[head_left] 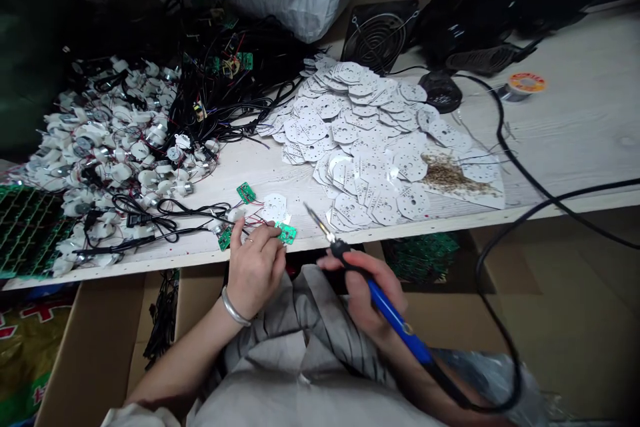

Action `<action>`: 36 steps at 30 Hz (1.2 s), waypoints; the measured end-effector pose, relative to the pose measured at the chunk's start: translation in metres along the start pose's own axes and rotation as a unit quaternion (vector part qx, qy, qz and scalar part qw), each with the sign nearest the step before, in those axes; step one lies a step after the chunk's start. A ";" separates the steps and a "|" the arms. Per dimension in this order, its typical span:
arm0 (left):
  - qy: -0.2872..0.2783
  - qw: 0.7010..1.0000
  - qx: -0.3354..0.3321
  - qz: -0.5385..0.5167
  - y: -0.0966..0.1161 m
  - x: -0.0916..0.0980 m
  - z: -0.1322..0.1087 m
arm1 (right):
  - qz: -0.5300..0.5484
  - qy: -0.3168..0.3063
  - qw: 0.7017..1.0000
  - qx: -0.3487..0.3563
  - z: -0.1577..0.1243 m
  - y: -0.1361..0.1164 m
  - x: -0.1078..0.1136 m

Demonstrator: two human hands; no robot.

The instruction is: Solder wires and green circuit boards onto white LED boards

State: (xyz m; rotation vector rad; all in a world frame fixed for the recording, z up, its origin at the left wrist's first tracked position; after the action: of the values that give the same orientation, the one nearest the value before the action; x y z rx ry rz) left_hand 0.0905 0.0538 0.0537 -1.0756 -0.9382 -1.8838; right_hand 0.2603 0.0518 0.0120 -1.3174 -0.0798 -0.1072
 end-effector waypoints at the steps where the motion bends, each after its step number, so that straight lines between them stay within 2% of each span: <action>1: 0.001 1.000 -0.009 -0.009 -0.001 0.001 -0.001 | -0.014 -0.010 0.999 0.034 0.007 -0.007 -0.005; 5: -0.003 0.999 -0.026 -0.038 -0.005 0.003 -0.003 | -0.090 -0.047 0.983 0.151 0.023 -0.024 -0.033; 9: 0.003 0.998 0.019 -0.061 -0.009 0.004 -0.006 | -0.101 -0.054 0.976 0.187 0.018 -0.021 -0.044; 14: 0.022 0.994 0.090 -0.064 -0.009 0.003 -0.009 | -0.090 -0.051 0.976 0.190 0.007 -0.019 -0.043; 18: 0.013 0.994 0.092 -0.064 -0.006 0.001 -0.009 | -0.068 -0.050 0.979 0.184 0.005 -0.018 -0.041; 24: 0.020 0.992 0.103 -0.077 -0.009 0.002 -0.010 | -0.051 -0.067 0.988 0.127 0.007 -0.008 -0.040; 28: 0.022 0.991 0.108 -0.074 -0.009 0.001 -0.010 | -0.034 -0.080 0.990 0.115 0.009 -0.009 -0.040; 31: 0.026 0.993 0.100 -0.065 -0.007 0.001 -0.010 | -0.036 -0.056 0.993 0.101 0.009 -0.012 -0.028; 34: 0.039 0.993 0.096 -0.058 -0.006 0.002 -0.010 | -0.018 -0.004 0.996 0.082 0.003 -0.010 -0.005; 36: 0.043 0.993 0.098 -0.054 -0.006 0.002 -0.010 | 0.006 0.002 0.998 0.066 -0.005 -0.004 0.007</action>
State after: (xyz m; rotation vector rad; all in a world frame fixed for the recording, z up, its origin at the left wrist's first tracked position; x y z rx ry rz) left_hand 0.0811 0.0474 0.0509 -0.8354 -1.1253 -1.8650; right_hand 0.2665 0.0459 0.0159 -1.1846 -0.0753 -0.0932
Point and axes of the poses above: each hand's wrist, its own z-axis towards the middle knuckle, its own x-axis out of the back of the hand, y = z × x, the point moved 8 cm from there along z, towards the middle knuckle, and after that the axes turned 10 degrees about -x, right-handed, at the moved point
